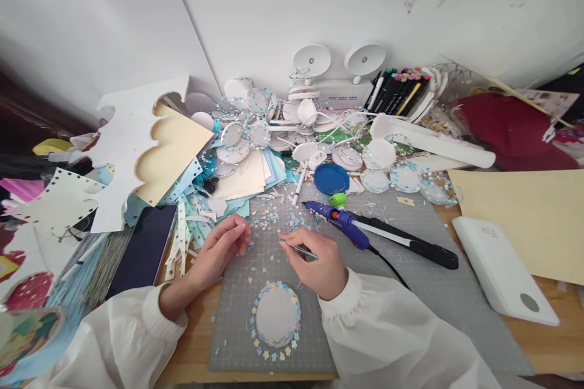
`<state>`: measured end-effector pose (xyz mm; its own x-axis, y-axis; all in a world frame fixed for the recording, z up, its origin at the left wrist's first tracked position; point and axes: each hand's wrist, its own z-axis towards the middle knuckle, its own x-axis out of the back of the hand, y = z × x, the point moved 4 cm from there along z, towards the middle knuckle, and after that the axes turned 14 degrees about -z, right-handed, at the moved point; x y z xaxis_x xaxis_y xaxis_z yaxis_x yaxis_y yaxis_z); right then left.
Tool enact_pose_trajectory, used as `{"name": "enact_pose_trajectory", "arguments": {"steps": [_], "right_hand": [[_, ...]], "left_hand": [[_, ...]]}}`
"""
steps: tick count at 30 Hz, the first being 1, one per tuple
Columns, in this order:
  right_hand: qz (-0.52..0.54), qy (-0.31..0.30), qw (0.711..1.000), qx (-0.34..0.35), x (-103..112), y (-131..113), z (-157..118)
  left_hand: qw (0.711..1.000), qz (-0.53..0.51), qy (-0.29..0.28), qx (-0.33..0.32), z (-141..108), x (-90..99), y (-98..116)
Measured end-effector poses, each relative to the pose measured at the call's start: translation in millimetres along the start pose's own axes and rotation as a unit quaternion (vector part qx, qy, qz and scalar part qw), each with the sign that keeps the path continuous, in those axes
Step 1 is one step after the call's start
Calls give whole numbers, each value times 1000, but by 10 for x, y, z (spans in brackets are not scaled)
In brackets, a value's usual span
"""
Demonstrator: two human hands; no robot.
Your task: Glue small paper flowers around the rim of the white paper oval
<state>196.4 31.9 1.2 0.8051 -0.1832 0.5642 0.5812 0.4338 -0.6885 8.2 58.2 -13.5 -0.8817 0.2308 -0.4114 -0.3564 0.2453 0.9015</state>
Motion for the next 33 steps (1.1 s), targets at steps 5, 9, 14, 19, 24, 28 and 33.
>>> {"name": "enact_pose_trajectory", "arguments": {"steps": [5, 9, 14, 19, 24, 28, 33], "right_hand": [[77, 18, 994, -72, 47, -3, 12], [129, 25, 985, -113, 59, 15, 10], [136, 14, 984, -118, 60, 12, -15], [153, 17, 981, -119, 71, -4, -16], [175, 18, 977, -122, 68, -6, -16], [183, 18, 975, -128, 75, -6, -26], [194, 16, 973, -121, 83, -30, -21]], "left_hand": [[998, 55, 6, -17, -8, -16, 18], [996, 85, -3, -25, -14, -34, 35], [994, 106, -23, -23, -17, -54, 24], [993, 107, -31, -36, -24, -81, 55], [990, 105, -46, -81, -27, -80, 54], [992, 79, -61, -81, -24, -69, 15], [992, 91, -70, -61, -25, -92, 48]]}}
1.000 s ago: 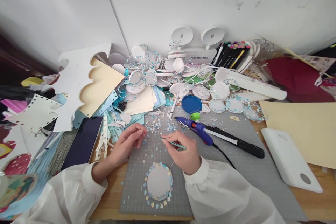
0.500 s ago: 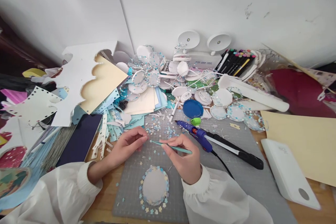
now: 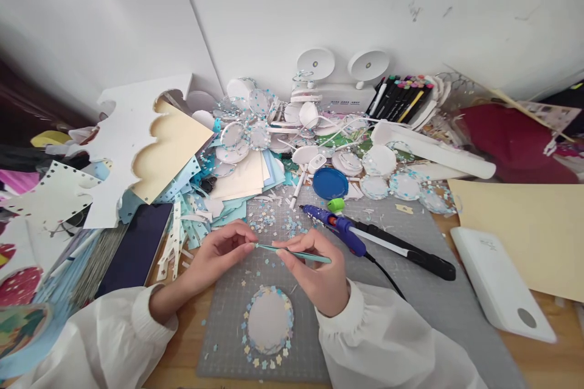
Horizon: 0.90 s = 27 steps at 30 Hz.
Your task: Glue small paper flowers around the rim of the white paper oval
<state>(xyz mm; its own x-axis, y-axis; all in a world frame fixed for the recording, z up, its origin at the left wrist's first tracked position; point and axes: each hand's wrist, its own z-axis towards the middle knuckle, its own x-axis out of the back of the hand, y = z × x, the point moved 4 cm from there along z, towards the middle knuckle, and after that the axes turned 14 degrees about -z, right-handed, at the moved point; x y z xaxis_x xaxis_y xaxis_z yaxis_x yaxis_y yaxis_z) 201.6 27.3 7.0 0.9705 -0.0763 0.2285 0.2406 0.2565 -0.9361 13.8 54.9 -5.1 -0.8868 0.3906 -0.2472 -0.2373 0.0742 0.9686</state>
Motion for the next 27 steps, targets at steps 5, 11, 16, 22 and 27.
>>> {"name": "enact_pose_trajectory", "arguments": {"steps": [5, 11, 16, 22, 27], "right_hand": [[-10, 0, 1000, 14, -10, -21, 6], [-9, -8, 1000, 6, -3, -37, 3], [4, -5, 1000, 9, -6, -45, 22], [0, -4, 1000, 16, -8, -63, 30], [-24, 3, 999, 33, 13, -105, 27]], "left_hand": [[999, 33, -12, -9, 7, -10, 36], [999, 37, -14, -13, 19, -4, 27], [999, 40, -12, -13, 26, -14, 50], [999, 48, -14, -15, 18, -9, 42], [998, 53, -17, -12, 18, -19, 51]]}}
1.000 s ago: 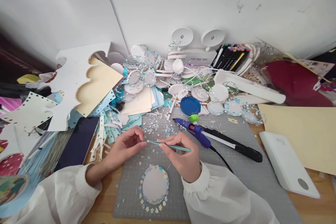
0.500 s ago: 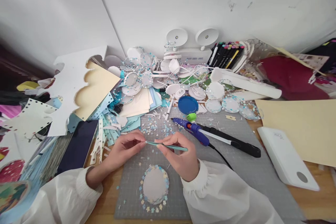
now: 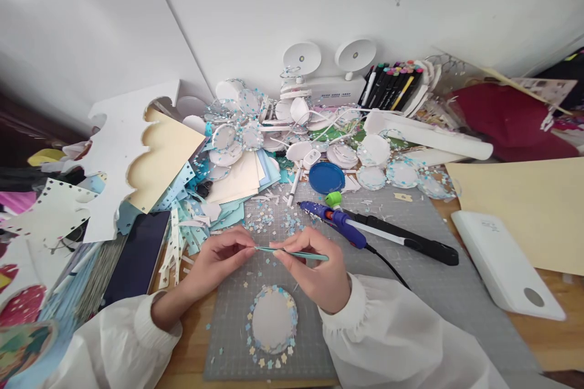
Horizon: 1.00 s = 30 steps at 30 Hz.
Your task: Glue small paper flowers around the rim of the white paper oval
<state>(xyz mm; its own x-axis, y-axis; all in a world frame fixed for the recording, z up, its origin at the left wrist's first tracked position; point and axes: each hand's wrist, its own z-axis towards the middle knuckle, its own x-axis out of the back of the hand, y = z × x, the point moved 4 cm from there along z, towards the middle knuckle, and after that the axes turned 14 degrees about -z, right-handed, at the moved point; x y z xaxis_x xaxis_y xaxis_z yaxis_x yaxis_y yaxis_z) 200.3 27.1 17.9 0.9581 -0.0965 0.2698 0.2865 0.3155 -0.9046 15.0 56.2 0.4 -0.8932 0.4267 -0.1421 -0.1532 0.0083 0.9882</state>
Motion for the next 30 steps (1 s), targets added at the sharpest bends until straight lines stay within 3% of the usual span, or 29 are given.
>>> {"name": "enact_pose_trajectory", "arguments": {"steps": [9, 14, 17, 20, 23, 26, 30], "right_hand": [[-14, 37, 999, 11, 20, 36, -21], [-86, 43, 986, 138, 32, -100, -4], [-201, 21, 943, 266, -34, -239, -16], [-339, 27, 862, 376, -161, -356, -67], [-410, 45, 800, 436, -269, -434, -112], [-424, 38, 771, 474, -327, -481, -124], [-408, 1, 766, 497, -371, -499, -99]], "left_hand": [[1000, 23, -13, -15, 0, 4, 38], [999, 19, -39, -24, -20, -12, 48], [997, 9, -66, -28, -28, -37, 54], [997, 16, -78, -24, -32, -45, 42], [998, 18, -55, -6, -29, -24, 19], [1000, -2, -21, 18, -25, 4, 1], [997, -34, 22, 67, -26, 35, -37]]}}
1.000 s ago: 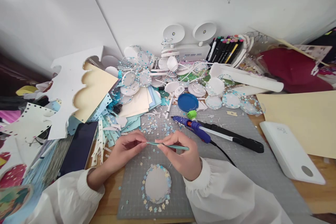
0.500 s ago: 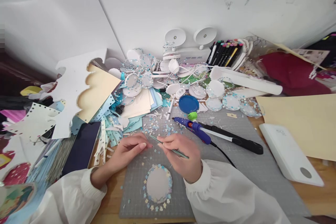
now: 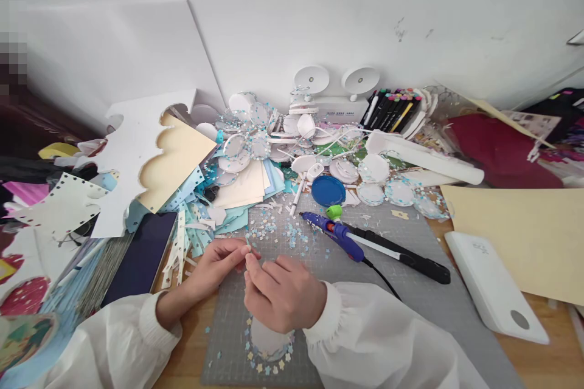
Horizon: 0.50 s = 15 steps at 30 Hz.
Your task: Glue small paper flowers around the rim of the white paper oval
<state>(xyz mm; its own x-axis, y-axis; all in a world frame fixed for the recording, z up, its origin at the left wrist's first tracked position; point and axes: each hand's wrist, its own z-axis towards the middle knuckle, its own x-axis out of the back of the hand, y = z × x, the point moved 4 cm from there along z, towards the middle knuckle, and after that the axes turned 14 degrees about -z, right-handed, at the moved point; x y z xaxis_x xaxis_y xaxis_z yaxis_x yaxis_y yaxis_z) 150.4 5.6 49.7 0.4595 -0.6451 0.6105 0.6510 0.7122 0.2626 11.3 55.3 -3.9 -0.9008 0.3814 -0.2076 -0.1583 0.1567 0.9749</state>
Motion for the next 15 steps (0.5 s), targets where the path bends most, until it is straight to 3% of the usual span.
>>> {"name": "enact_pose_trajectory", "arguments": {"steps": [8, 15], "right_hand": [[9, -77, 997, 16, -82, 61, 4], [58, -126, 989, -44, 178, 236, -169]], "left_hand": [[999, -42, 28, 21, 17, 35, -57], [999, -20, 32, 20, 17, 68, -78]]}}
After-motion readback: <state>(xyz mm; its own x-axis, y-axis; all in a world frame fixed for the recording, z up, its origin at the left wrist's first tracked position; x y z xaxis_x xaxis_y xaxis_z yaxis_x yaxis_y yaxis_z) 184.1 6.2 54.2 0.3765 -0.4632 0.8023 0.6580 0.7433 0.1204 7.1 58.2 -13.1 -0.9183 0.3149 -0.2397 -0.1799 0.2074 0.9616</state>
